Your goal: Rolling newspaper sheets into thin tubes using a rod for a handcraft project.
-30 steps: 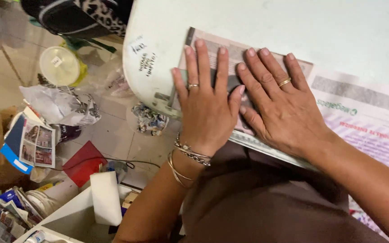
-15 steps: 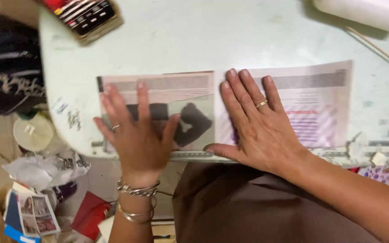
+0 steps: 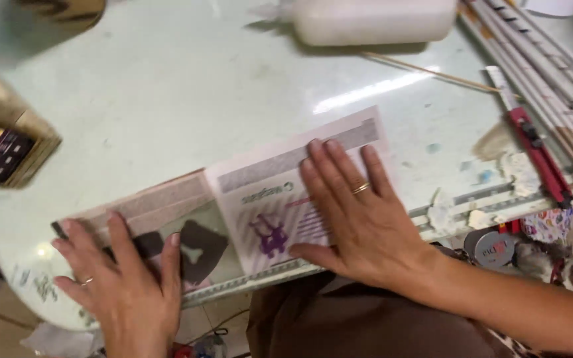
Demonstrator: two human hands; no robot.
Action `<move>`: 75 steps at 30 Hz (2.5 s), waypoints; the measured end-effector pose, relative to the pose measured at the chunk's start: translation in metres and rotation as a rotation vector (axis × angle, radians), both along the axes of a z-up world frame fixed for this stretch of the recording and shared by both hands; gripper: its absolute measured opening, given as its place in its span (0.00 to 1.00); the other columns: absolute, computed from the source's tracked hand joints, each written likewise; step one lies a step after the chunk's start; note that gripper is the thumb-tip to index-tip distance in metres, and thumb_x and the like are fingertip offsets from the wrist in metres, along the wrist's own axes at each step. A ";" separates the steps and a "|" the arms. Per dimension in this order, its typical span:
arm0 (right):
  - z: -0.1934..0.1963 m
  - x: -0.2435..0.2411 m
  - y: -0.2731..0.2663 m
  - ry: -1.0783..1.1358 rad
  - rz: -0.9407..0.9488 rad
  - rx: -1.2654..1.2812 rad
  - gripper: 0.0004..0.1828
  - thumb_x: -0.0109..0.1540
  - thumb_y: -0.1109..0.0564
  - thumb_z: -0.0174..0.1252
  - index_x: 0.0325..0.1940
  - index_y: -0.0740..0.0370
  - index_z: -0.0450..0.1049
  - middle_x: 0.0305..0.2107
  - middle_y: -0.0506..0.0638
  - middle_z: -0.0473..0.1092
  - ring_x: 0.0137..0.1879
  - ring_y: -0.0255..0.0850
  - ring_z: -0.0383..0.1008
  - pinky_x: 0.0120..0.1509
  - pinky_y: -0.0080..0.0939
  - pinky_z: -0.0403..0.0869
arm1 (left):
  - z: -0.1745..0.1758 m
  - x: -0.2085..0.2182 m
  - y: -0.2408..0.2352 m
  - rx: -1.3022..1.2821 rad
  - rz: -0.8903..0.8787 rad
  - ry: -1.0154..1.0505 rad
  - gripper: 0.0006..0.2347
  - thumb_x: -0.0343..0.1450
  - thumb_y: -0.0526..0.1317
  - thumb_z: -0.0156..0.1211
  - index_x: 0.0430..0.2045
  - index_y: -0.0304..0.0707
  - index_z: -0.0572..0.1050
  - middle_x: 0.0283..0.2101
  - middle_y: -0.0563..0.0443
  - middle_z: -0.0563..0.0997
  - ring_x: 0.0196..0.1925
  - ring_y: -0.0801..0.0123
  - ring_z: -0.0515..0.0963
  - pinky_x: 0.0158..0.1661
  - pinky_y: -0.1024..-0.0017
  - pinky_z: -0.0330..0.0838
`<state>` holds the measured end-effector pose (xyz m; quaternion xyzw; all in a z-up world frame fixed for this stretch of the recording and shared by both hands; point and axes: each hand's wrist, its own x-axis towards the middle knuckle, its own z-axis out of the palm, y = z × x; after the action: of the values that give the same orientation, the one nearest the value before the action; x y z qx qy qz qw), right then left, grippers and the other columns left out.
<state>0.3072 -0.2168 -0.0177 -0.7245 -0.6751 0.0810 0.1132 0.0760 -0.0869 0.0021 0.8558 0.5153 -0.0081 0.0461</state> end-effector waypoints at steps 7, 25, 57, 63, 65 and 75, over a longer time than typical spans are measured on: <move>0.004 0.005 0.000 -0.026 -0.015 0.082 0.48 0.58 0.26 0.38 0.66 0.68 0.47 0.63 0.60 0.47 0.70 0.50 0.44 0.71 0.56 0.44 | -0.001 0.091 0.014 -0.047 -0.408 -0.273 0.21 0.64 0.42 0.60 0.48 0.35 0.64 0.51 0.36 0.64 0.50 0.51 0.66 0.53 0.54 0.60; 0.006 0.009 0.005 -0.010 0.009 0.093 0.45 0.57 0.27 0.43 0.62 0.68 0.56 0.61 0.61 0.51 0.69 0.50 0.48 0.69 0.55 0.48 | 0.025 0.106 0.059 -0.496 -0.446 -0.362 0.06 0.64 0.37 0.57 0.32 0.38 0.75 0.29 0.54 0.77 0.32 0.70 0.74 0.32 0.74 0.67; 0.006 -0.003 0.006 -0.123 -0.027 0.083 0.49 0.54 0.27 0.44 0.62 0.72 0.60 0.60 0.65 0.58 0.67 0.54 0.56 0.69 0.58 0.51 | 0.011 0.083 0.069 -0.550 -0.526 -0.608 0.04 0.68 0.31 0.52 0.30 0.36 0.76 0.31 0.50 0.79 0.32 0.67 0.78 0.32 0.76 0.74; 0.005 -0.002 0.007 -0.129 -0.017 0.084 0.49 0.55 0.27 0.43 0.63 0.72 0.59 0.61 0.65 0.57 0.68 0.54 0.55 0.70 0.58 0.49 | 0.005 0.079 0.068 -0.509 -0.542 -0.623 0.06 0.68 0.29 0.51 0.32 0.37 0.76 0.31 0.48 0.79 0.33 0.64 0.78 0.32 0.74 0.75; 0.008 -0.002 0.007 -0.125 -0.010 0.087 0.49 0.55 0.28 0.43 0.63 0.73 0.59 0.61 0.65 0.57 0.68 0.54 0.55 0.70 0.58 0.48 | 0.002 0.080 0.068 -0.489 -0.563 -0.651 0.05 0.67 0.29 0.53 0.31 0.36 0.75 0.31 0.48 0.79 0.33 0.64 0.78 0.33 0.74 0.75; 0.002 -0.024 0.015 0.014 0.193 0.269 0.45 0.50 0.33 0.43 0.66 0.58 0.52 0.64 0.56 0.51 0.71 0.47 0.45 0.73 0.59 0.40 | -0.028 0.070 0.063 -0.321 -0.632 -0.769 0.08 0.68 0.36 0.49 0.30 0.30 0.76 0.33 0.43 0.79 0.33 0.64 0.79 0.38 0.72 0.74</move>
<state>0.2833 -0.2013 -0.0157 -0.6341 -0.7454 0.0054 0.2054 0.1464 -0.0241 -0.0258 0.8928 0.1700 0.2141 0.3580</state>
